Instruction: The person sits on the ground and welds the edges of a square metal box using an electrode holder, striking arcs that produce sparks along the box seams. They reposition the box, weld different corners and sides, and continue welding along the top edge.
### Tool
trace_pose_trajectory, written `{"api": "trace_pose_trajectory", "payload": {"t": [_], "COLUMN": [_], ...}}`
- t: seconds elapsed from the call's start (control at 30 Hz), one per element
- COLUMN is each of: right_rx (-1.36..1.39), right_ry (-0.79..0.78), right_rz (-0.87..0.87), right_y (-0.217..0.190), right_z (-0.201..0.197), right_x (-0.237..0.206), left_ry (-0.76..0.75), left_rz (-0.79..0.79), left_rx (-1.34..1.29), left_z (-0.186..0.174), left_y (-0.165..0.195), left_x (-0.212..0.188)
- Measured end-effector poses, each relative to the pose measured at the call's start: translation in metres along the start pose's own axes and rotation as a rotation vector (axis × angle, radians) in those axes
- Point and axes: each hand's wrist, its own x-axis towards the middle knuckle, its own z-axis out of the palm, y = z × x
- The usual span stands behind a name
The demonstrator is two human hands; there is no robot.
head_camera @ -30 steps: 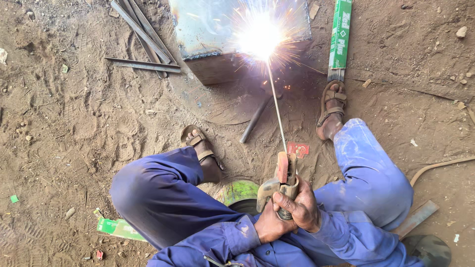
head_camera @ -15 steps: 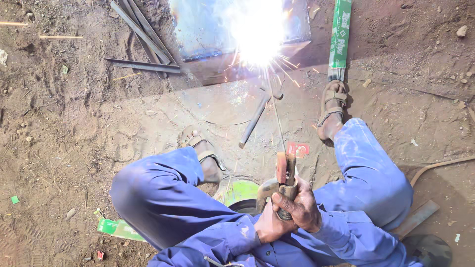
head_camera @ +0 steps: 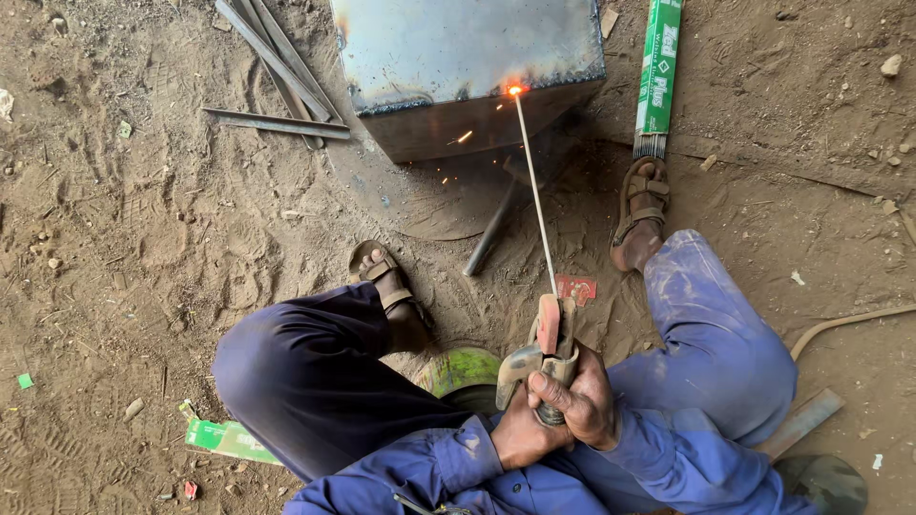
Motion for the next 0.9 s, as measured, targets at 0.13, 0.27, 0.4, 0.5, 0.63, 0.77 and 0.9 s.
{"api": "trace_pose_trajectory", "payload": {"t": [0.13, 0.27, 0.4, 0.5, 0.63, 0.77, 0.9], "right_rx": [-0.004, -0.009, 0.004, 0.025, 0.023, 0.025, 0.019], "right_ry": [-0.002, 0.016, 0.02, 0.019, 0.034, 0.051, 0.039], "right_rz": [-0.005, 0.006, -0.015, -0.006, 0.006, 0.007, 0.015], "right_y": [0.0, 0.002, 0.004, 0.006, 0.01, 0.012, 0.011], "right_z": [0.0, 0.001, 0.001, 0.0, -0.001, 0.0, -0.001], "right_x": [0.0, 0.001, 0.001, 0.002, 0.002, 0.002, 0.002], "left_ry": [-0.002, -0.009, 0.018, 0.014, 0.027, 0.012, -0.023], "left_rz": [0.015, -0.004, 0.002, 0.0, -0.004, -0.032, -0.064], "left_rx": [-0.003, -0.02, -0.025, -0.002, -0.006, -0.009, 0.006], "left_z": [0.0, -0.001, 0.0, 0.0, 0.0, -0.001, -0.002], "left_y": [-0.001, -0.001, 0.0, 0.0, -0.001, -0.003, -0.006], "left_x": [0.0, 0.0, 0.0, 0.0, 0.0, 0.0, 0.001]}}
